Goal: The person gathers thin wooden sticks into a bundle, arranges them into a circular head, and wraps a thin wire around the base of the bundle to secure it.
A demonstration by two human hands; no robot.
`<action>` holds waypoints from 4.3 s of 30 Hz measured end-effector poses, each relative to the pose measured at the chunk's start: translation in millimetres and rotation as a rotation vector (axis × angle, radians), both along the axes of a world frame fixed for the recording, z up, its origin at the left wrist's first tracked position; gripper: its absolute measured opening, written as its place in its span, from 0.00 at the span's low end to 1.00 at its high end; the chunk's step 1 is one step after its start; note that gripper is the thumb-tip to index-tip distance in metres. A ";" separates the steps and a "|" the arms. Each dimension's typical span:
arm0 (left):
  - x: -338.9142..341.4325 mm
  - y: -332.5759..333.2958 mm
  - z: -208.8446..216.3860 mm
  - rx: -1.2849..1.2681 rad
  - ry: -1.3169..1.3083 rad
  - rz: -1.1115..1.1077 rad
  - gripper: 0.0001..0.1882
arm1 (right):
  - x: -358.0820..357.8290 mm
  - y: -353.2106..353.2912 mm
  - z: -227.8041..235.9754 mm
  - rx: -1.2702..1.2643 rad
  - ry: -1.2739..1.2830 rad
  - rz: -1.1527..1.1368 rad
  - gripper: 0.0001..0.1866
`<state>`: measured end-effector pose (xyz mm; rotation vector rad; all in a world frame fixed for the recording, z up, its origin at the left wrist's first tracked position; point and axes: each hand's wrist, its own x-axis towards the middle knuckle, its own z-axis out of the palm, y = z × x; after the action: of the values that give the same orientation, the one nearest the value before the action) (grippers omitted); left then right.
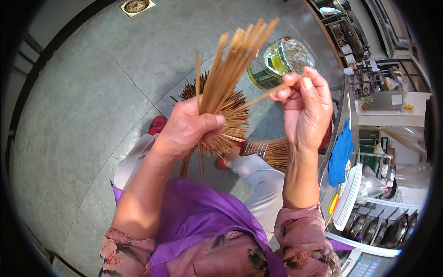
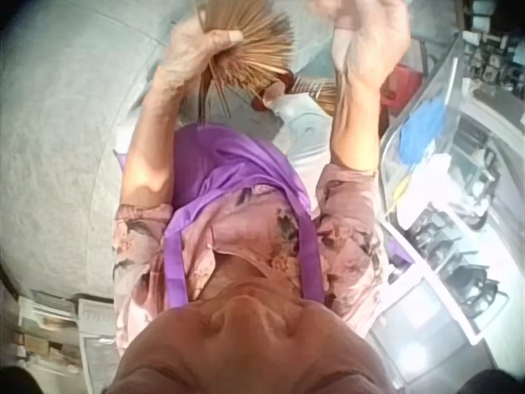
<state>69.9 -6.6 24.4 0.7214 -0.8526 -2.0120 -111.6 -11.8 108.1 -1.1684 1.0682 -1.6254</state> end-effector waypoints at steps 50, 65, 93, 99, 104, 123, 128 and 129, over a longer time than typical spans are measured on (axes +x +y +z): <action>2.0 -4.4 -5.8 0.307 -0.201 0.342 0.10 | -76.0 41.1 -238.4 0.584 0.363 -0.170 0.06; 1.7 -5.1 -2.9 0.323 -0.201 0.322 0.11 | -53.1 47.3 -220.1 0.559 0.471 -0.190 0.06; 2.2 -5.0 -0.7 0.331 -0.145 0.349 0.05 | -58.6 55.1 -215.6 0.526 0.102 -0.238 0.08; 4.1 -4.6 -2.4 0.290 -0.188 0.313 0.11 | -66.7 60.3 -220.2 0.450 0.179 -0.201 0.12; 2.6 -5.0 -3.8 0.296 -0.191 0.325 0.10 | -70.6 62.1 -216.4 0.401 0.251 -0.256 0.09; 3.7 -5.1 -4.7 0.294 -0.198 0.340 0.10 | -61.3 62.7 -200.6 0.408 0.443 -0.388 0.03; 4.6 -6.7 -3.7 0.303 -0.188 0.350 0.10 | -60.3 63.2 -198.7 0.391 0.497 -0.404 0.02; 5.8 -7.0 -4.3 0.302 -0.187 0.351 0.10 | -59.6 62.9 -197.5 0.400 0.505 -0.412 0.02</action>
<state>75.7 -13.6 20.1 1.1596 -0.4837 -1.7892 -171.2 51.1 -89.4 -1.1575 1.9645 -1.3332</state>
